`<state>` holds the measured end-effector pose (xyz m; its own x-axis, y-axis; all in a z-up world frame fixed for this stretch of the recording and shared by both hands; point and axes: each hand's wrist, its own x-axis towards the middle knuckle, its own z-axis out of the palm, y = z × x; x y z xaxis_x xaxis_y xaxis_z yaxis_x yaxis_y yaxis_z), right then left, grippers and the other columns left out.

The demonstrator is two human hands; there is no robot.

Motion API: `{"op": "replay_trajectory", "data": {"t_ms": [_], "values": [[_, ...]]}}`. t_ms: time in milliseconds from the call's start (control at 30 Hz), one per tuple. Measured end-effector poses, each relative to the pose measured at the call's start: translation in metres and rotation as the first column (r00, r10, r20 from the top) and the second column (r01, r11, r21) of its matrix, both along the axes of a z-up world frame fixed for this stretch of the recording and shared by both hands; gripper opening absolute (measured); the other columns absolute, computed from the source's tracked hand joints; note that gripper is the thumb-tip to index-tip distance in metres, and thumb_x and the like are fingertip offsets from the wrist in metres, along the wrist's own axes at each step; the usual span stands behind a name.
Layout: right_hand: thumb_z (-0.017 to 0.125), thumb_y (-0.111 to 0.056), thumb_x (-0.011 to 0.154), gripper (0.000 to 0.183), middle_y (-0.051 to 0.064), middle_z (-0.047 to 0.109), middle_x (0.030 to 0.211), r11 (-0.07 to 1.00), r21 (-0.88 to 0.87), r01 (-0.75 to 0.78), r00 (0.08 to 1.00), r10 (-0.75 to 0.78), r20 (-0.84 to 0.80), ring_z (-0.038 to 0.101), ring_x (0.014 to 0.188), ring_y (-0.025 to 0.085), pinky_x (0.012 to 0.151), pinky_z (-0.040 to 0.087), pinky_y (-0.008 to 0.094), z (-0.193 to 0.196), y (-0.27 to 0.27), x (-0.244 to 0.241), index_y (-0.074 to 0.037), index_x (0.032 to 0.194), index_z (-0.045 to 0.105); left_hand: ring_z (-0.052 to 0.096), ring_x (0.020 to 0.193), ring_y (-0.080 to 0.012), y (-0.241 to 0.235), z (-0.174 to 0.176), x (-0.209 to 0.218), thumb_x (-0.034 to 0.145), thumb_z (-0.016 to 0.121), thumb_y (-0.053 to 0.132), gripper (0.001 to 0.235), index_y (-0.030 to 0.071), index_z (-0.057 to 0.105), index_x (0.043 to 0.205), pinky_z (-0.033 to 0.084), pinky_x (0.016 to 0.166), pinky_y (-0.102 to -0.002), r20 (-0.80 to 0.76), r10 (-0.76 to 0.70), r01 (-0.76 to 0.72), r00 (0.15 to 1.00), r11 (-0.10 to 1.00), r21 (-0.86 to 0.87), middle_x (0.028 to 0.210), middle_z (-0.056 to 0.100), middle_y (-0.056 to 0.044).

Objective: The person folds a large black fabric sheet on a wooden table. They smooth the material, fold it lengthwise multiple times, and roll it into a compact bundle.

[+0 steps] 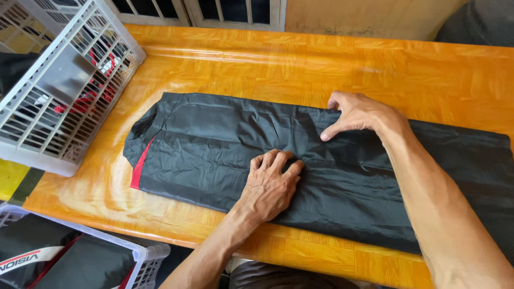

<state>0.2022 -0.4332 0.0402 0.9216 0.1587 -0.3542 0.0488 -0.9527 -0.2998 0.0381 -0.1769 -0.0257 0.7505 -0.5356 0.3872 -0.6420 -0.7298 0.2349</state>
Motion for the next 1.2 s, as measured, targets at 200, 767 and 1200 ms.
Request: {"op": "replay_trajectory", "data": {"t_ms": [200, 767, 1200], "values": [[0.103, -0.033, 0.044, 0.056, 0.018, 0.077, 0.077, 0.988, 0.142, 0.053, 0.981, -0.025, -0.195, 0.072, 0.072, 0.033, 0.063, 0.056, 0.041, 0.021, 0.008, -0.001, -0.009, 0.091, 0.085, 0.049, 0.127, -0.0326, -0.002, -0.001, 0.001, 0.101, 0.055, 0.024, 0.024, 0.014, 0.056, 0.123, 0.040, 0.102, -0.050, 0.069, -0.018, 0.018, 0.997, 1.000, -0.004, 0.120, 0.050, -0.008], [0.096, -0.036, 0.065, 0.059, 0.006, 0.042, 0.074, 0.998, -0.042, -0.044, 0.996, 0.040, -0.084, 0.038, 0.069, 0.024, 0.062, 0.028, 0.040, 0.004, 0.004, 0.005, -0.008, 0.074, 0.045, 0.047, 0.123, -0.0398, -0.033, 0.028, -0.021, 0.081, 0.035, 0.083, 0.101, 0.005, 0.050, 0.143, 0.029, 0.111, -0.076, 0.028, 0.169, -0.169, 0.985, 0.986, -0.013, 0.128, 0.052, -0.019], [0.085, -0.038, 0.072, 0.042, 0.008, 0.059, 0.079, 0.999, -0.034, -0.041, 0.994, 0.038, -0.102, 0.049, 0.075, 0.022, 0.068, 0.035, 0.038, 0.042, 0.015, -0.007, -0.006, 0.085, 0.063, 0.050, 0.135, -0.0354, -0.030, 0.024, -0.004, 0.088, 0.036, 0.077, 0.093, 0.004, 0.056, 0.143, 0.032, 0.119, -0.056, 0.063, -0.116, 0.120, 0.991, 0.991, -0.062, 0.141, 0.058, -0.016]]}}
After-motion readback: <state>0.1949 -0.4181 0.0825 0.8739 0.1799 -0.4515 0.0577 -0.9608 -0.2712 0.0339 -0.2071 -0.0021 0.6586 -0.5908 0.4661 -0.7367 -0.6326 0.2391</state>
